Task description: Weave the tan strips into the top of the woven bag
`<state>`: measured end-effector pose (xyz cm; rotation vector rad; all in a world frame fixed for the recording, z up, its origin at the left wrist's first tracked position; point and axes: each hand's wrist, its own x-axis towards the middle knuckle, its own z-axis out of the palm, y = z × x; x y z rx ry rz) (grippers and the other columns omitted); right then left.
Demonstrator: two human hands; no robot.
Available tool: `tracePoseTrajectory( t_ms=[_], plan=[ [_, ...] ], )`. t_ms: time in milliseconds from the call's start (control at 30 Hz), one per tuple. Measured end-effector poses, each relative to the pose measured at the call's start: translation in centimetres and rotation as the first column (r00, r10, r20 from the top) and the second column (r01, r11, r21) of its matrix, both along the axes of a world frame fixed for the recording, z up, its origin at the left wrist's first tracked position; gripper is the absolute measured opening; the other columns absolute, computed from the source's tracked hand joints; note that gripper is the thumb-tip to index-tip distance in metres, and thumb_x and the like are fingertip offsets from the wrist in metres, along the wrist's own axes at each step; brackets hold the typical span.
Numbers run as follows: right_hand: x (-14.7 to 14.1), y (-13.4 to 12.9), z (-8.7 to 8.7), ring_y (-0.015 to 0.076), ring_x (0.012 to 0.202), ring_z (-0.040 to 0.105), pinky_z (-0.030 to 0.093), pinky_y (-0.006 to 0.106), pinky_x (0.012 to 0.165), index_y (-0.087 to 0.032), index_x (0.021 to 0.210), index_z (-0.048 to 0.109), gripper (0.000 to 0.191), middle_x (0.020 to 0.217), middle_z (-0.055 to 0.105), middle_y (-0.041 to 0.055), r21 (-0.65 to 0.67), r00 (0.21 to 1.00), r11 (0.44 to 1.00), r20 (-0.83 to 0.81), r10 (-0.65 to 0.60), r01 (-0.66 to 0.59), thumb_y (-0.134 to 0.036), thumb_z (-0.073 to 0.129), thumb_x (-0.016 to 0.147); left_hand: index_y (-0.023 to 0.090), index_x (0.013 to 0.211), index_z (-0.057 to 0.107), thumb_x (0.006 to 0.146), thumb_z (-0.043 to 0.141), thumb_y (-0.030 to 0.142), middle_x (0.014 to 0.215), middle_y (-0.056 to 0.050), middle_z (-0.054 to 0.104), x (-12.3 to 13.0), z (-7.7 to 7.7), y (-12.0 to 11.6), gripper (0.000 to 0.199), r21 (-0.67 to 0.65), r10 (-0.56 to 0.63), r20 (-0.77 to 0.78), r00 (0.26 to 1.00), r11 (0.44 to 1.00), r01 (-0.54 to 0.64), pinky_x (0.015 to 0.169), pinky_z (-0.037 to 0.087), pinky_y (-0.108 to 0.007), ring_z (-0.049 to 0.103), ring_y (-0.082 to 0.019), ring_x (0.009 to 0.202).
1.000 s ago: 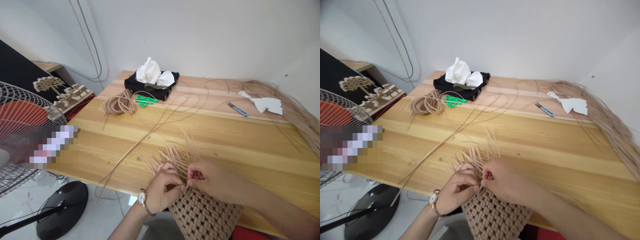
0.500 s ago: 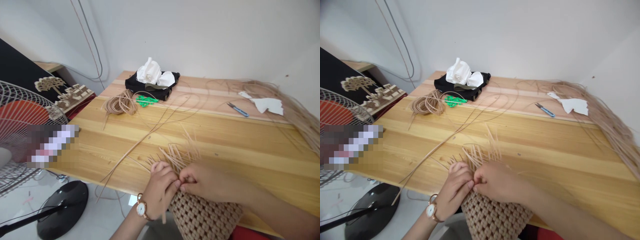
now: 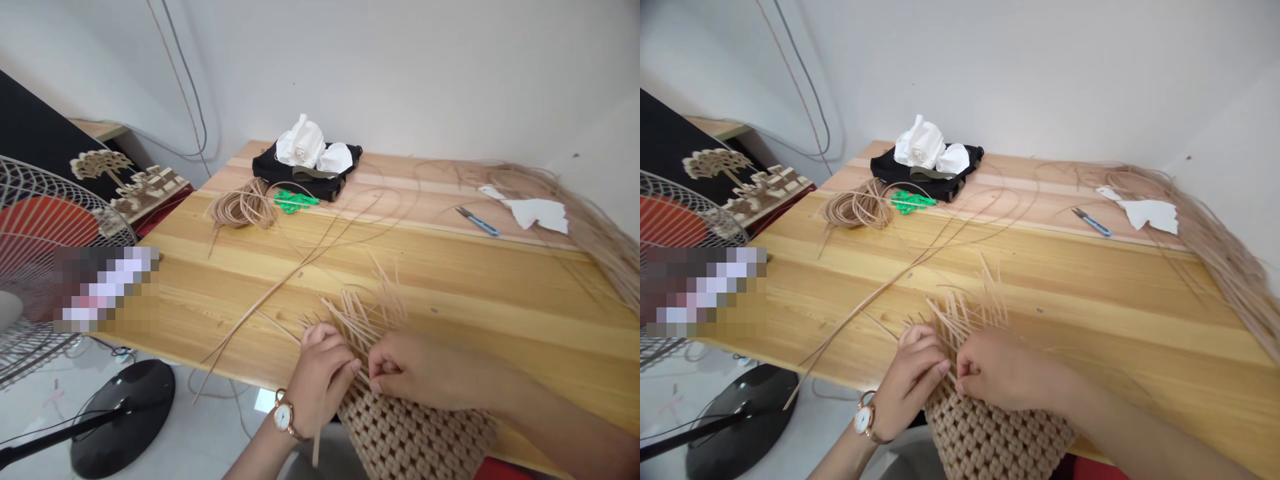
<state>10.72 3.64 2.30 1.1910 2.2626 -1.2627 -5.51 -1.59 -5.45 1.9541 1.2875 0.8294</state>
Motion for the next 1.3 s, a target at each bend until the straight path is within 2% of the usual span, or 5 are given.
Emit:
tracePoseTrajectory(
  t_ms=[300,600,867,1100,1300],
  plan=[
    [3.0,-0.5,0.2,0.0168,0.077,0.054,0.039,0.028,0.068,-0.019,0.085,0.059,0.021,0.085,0.062,0.0024,0.463,0.978,0.870,-0.029,0.208,-0.171,-0.006,0.044,0.079,0.017,0.052,0.051,0.073,0.062,0.029,0.055,0.000,0.052,-0.7,0.5,-2.4,0.027,-0.025,0.381,0.167,0.909,0.924,-0.383,0.058,0.037,-0.027,0.048,-0.013,0.058],
    [4.3,-0.6,2.4,0.0204,0.071,0.054,0.039,0.032,0.062,-0.017,0.076,0.061,0.027,0.080,0.061,0.0087,0.862,0.945,0.459,0.065,0.319,-0.214,-0.008,0.037,0.083,0.020,0.076,0.065,0.078,0.055,0.016,0.072,-0.002,0.062,1.0,2.3,0.0,0.010,-0.173,-0.081,0.074,0.994,0.981,0.092,0.073,0.038,-0.029,0.051,-0.015,0.074],
    [3.0,-0.8,1.3,0.0143,0.059,0.055,0.036,0.024,0.053,-0.018,0.063,0.062,0.020,0.065,0.063,0.0027,0.335,0.962,0.918,0.095,-0.256,0.212,-0.017,0.046,0.073,0.014,0.068,0.064,0.072,0.061,0.018,0.067,-0.003,0.058,1.5,1.0,0.2,0.006,-0.348,0.002,0.298,0.954,0.931,0.107,0.064,0.040,-0.024,0.051,-0.014,0.069],
    [1.3,-0.9,0.2,0.0110,0.046,0.052,0.036,0.019,0.043,-0.016,0.062,0.059,0.015,0.052,0.059,0.0015,-0.176,0.892,0.875,0.044,-0.450,0.451,-0.019,0.045,0.067,0.013,0.070,0.065,0.072,0.061,0.020,0.068,-0.004,0.058,1.4,0.8,0.4,0.009,-0.372,0.025,0.348,0.937,0.921,0.114,0.064,0.040,-0.024,0.051,-0.014,0.069],
    [0.1,-0.7,-0.2,0.0107,0.051,0.050,0.032,0.020,0.045,-0.015,0.059,0.062,0.013,0.054,0.059,0.0008,0.048,0.887,0.886,-0.033,-0.460,0.462,-0.018,0.049,0.063,0.012,0.071,0.067,0.069,0.063,0.023,0.070,-0.005,0.060,1.3,0.4,0.7,0.012,-0.449,0.071,0.463,0.883,0.878,0.165,0.064,0.041,-0.024,0.053,-0.014,0.068]
  ],
)
